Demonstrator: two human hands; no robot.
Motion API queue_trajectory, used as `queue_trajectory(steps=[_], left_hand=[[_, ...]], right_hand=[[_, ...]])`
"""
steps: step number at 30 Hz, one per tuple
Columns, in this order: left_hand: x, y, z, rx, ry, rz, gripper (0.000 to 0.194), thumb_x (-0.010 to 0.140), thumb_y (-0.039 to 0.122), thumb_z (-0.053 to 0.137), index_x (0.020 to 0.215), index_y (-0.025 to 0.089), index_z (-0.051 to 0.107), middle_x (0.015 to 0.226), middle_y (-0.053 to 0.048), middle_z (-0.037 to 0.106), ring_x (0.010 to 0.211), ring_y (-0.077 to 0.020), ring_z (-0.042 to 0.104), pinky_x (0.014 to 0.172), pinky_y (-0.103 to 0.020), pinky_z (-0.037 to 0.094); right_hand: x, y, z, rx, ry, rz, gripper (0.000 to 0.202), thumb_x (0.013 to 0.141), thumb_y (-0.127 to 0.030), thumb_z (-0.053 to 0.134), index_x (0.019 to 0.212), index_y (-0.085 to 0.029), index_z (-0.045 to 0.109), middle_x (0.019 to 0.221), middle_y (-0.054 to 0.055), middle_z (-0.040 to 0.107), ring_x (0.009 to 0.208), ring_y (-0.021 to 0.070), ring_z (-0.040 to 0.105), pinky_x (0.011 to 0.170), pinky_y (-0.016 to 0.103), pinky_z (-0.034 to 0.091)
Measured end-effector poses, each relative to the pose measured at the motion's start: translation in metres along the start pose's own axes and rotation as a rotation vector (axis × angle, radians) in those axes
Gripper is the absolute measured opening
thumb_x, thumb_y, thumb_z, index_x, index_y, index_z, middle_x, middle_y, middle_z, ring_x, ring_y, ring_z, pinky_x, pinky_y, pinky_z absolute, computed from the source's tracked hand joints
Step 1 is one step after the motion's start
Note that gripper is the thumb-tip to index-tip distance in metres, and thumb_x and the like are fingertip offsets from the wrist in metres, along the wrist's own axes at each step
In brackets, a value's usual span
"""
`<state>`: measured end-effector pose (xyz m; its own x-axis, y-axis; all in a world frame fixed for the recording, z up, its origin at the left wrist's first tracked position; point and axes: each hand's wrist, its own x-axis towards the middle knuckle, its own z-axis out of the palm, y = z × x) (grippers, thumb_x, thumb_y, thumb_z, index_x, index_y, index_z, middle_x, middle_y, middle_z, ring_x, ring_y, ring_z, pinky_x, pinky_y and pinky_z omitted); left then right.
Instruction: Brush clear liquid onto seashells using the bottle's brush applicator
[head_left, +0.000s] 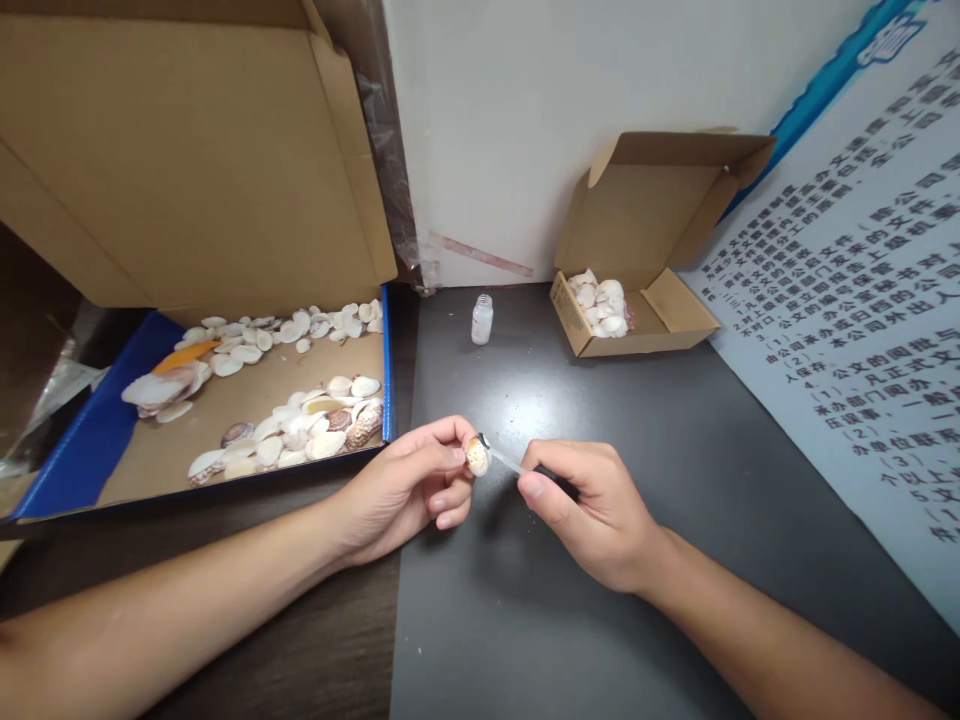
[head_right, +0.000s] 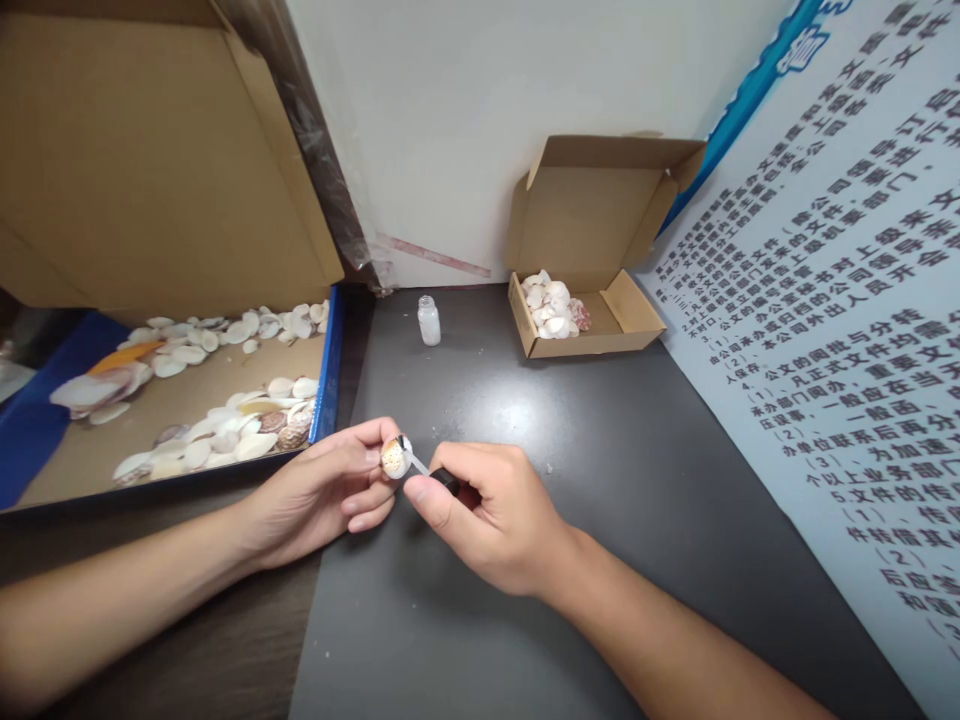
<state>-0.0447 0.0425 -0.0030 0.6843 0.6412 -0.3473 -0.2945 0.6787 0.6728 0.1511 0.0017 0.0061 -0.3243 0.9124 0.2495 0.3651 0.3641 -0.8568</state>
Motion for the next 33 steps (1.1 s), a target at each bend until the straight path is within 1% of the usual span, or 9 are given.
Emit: queue_trajectory(steps=[5,12,19,24,29,33], left_hand=[[0.0008,-0.0006,-0.0024,-0.024,-0.022,-0.003,0.005,0.083,0.015,0.060,0.080,0.015,0.056,0.070,0.002,0.052,0.047,-0.0033,0.037,0.047,-0.018,0.038],[0.0004,-0.0007,-0.0024,-0.030,-0.018,-0.001,0.006,0.083,0.012,0.057,0.078,0.014,0.055,0.070,0.002,0.052,0.047,-0.0032,0.038,0.047,-0.017,0.038],[-0.0005,0.0001,-0.0005,-0.011,-0.009,-0.004,0.008,0.081,0.010,0.058,0.076,0.015,0.053,0.077,0.001,0.053,0.047,-0.0023,0.038,0.046,-0.018,0.038],[-0.0001,-0.0006,-0.0026,-0.008,-0.033,0.006,0.008,0.083,0.011,0.058,0.078,0.016,0.052,0.073,0.003,0.051,0.047,-0.0026,0.037,0.046,-0.017,0.037],[-0.0003,-0.0004,-0.0022,-0.003,-0.027,0.001,0.008,0.083,0.013,0.059,0.079,0.016,0.053,0.073,0.003,0.051,0.046,-0.0026,0.036,0.046,-0.017,0.037],[-0.0004,-0.0003,-0.0017,0.006,-0.023,0.001,0.009,0.084,0.015,0.059,0.079,0.016,0.052,0.072,0.003,0.050,0.046,-0.0024,0.035,0.046,-0.017,0.036]], right_hand=[[0.0004,0.0000,0.0003,0.000,-0.007,0.003,0.036,0.095,-0.031,0.050,0.061,-0.019,0.041,0.054,-0.006,0.038,0.048,0.0076,0.035,0.049,0.021,0.028],[-0.0014,-0.0002,0.0009,0.008,-0.007,-0.001,0.035,0.095,-0.030,0.050,0.062,-0.019,0.042,0.054,-0.006,0.038,0.048,0.0077,0.035,0.049,0.021,0.028],[0.0003,0.0000,0.0008,0.060,-0.047,-0.063,0.034,0.093,-0.031,0.051,0.062,-0.020,0.043,0.054,-0.006,0.038,0.048,0.0080,0.035,0.048,0.022,0.028],[0.0004,-0.0011,0.0005,-0.019,0.026,0.009,0.038,0.094,-0.032,0.050,0.060,-0.020,0.037,0.053,-0.006,0.035,0.048,0.0079,0.032,0.047,0.022,0.026],[0.0002,-0.0010,0.0011,0.025,-0.027,-0.037,0.037,0.093,-0.032,0.051,0.061,-0.020,0.039,0.054,-0.006,0.037,0.048,0.0076,0.033,0.047,0.022,0.027],[0.0008,-0.0007,0.0007,-0.024,0.024,0.012,0.039,0.094,-0.032,0.050,0.060,-0.020,0.036,0.053,-0.006,0.035,0.048,0.0077,0.033,0.047,0.022,0.026]])
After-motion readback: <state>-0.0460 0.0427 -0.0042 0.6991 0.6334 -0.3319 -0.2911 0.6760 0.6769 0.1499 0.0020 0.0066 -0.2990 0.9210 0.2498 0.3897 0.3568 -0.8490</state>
